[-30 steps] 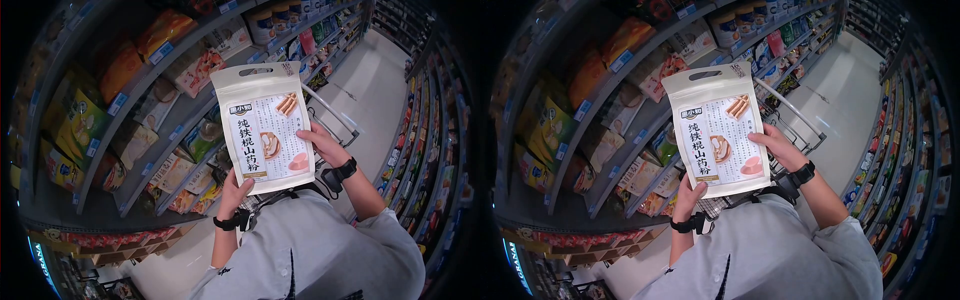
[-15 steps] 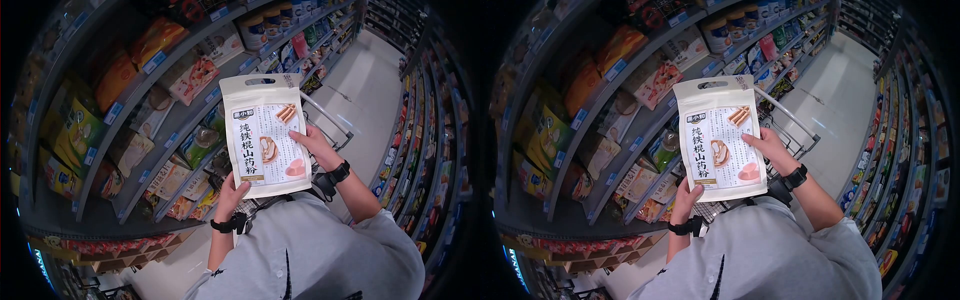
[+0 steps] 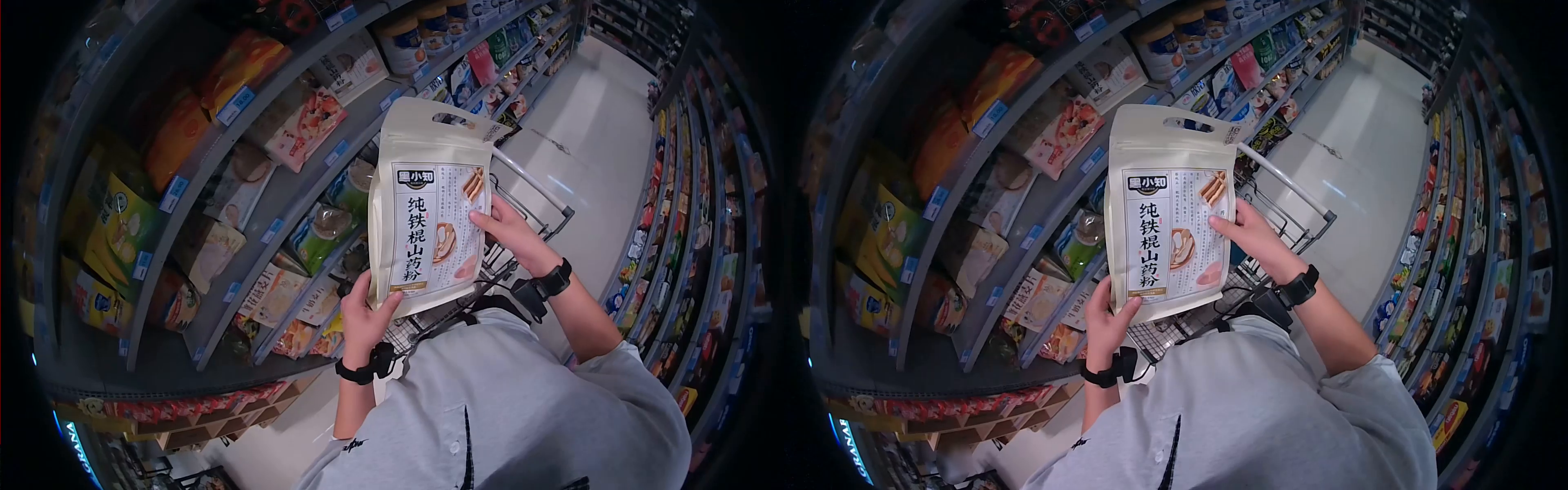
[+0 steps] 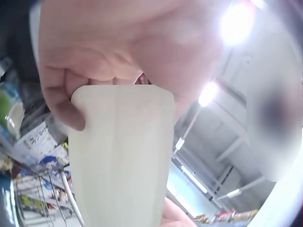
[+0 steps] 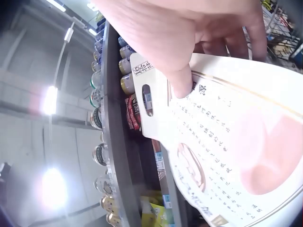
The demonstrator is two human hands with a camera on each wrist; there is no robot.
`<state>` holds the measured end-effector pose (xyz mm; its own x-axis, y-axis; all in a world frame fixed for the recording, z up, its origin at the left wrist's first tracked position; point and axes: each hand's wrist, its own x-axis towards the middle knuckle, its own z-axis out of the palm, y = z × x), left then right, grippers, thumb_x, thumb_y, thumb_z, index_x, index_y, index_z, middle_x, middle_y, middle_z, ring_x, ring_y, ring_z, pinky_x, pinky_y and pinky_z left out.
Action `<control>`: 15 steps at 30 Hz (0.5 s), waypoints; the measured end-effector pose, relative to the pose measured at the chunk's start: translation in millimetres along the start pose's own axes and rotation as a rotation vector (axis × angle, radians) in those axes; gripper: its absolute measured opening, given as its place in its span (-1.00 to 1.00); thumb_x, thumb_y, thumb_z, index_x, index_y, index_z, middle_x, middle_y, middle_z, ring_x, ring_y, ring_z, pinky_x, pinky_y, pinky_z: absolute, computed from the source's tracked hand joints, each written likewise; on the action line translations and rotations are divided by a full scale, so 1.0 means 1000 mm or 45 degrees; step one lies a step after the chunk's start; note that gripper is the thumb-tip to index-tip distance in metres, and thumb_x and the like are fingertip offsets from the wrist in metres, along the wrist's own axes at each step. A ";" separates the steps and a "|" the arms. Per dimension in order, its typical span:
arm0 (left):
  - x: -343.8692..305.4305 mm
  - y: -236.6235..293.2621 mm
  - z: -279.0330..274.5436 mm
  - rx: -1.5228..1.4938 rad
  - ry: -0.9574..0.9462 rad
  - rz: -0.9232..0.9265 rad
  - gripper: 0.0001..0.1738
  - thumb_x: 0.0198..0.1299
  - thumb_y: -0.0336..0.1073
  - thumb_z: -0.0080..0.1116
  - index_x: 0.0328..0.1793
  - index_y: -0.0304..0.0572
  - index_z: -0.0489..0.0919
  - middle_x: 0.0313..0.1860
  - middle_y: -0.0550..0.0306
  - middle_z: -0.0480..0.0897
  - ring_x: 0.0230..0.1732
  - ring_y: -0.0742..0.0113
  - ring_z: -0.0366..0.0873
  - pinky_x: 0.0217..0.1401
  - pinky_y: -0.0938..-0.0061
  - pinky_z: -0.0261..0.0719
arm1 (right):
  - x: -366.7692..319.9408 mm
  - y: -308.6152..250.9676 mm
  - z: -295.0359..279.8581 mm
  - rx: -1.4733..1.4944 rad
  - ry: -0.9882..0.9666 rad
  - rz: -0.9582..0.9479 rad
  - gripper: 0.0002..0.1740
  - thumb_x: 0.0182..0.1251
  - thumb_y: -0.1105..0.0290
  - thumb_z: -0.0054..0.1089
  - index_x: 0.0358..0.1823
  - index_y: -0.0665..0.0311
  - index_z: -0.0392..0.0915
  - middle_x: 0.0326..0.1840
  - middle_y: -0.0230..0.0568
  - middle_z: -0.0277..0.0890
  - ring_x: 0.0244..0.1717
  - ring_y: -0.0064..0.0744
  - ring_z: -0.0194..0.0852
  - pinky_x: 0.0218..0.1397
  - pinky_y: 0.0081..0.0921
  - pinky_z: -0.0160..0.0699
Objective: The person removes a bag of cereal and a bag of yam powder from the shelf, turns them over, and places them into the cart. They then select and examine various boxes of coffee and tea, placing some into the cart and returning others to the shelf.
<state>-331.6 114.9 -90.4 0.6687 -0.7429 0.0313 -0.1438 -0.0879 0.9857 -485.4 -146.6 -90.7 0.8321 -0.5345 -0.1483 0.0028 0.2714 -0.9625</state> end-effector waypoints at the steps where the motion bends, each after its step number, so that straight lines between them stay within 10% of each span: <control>1: 0.000 0.010 0.000 0.369 0.050 0.180 -0.42 0.04 -0.30 0.42 0.18 -0.37 0.50 -0.10 -0.01 0.71 -0.10 0.24 0.68 0.02 0.41 0.57 | -0.005 -0.009 0.006 0.001 0.027 0.086 -0.38 0.43 0.12 0.16 0.38 0.25 0.21 0.26 -0.20 0.43 0.23 -0.42 0.43 0.30 -0.33 0.35; 6: -0.010 0.053 0.025 0.864 0.159 0.533 -0.44 -0.15 -0.38 0.44 0.07 -0.33 0.57 -0.29 -0.11 0.69 -0.27 0.03 0.69 -0.17 0.36 0.58 | 0.003 0.008 -0.002 0.428 -0.095 0.163 -0.23 0.41 0.05 0.16 0.50 0.11 0.00 0.36 -0.24 0.33 0.28 -0.35 0.40 0.33 -0.14 0.31; 15: -0.009 0.083 0.053 1.093 0.083 0.772 -0.33 -0.09 -0.17 0.40 0.20 -0.27 0.55 -0.44 0.03 0.64 -0.48 0.17 0.58 -0.39 0.39 0.51 | 0.029 0.073 -0.016 0.984 -0.205 0.341 -0.50 0.44 0.02 0.07 0.26 0.12 0.35 0.16 -0.27 0.56 0.18 -0.20 0.51 0.26 -0.02 0.45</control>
<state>-388.1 78.8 -17.8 0.3460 -0.7851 0.5137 -0.9189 -0.1730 0.3545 -469.8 -154.9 -169.1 0.9277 -0.2686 -0.2592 0.1246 0.8773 -0.4634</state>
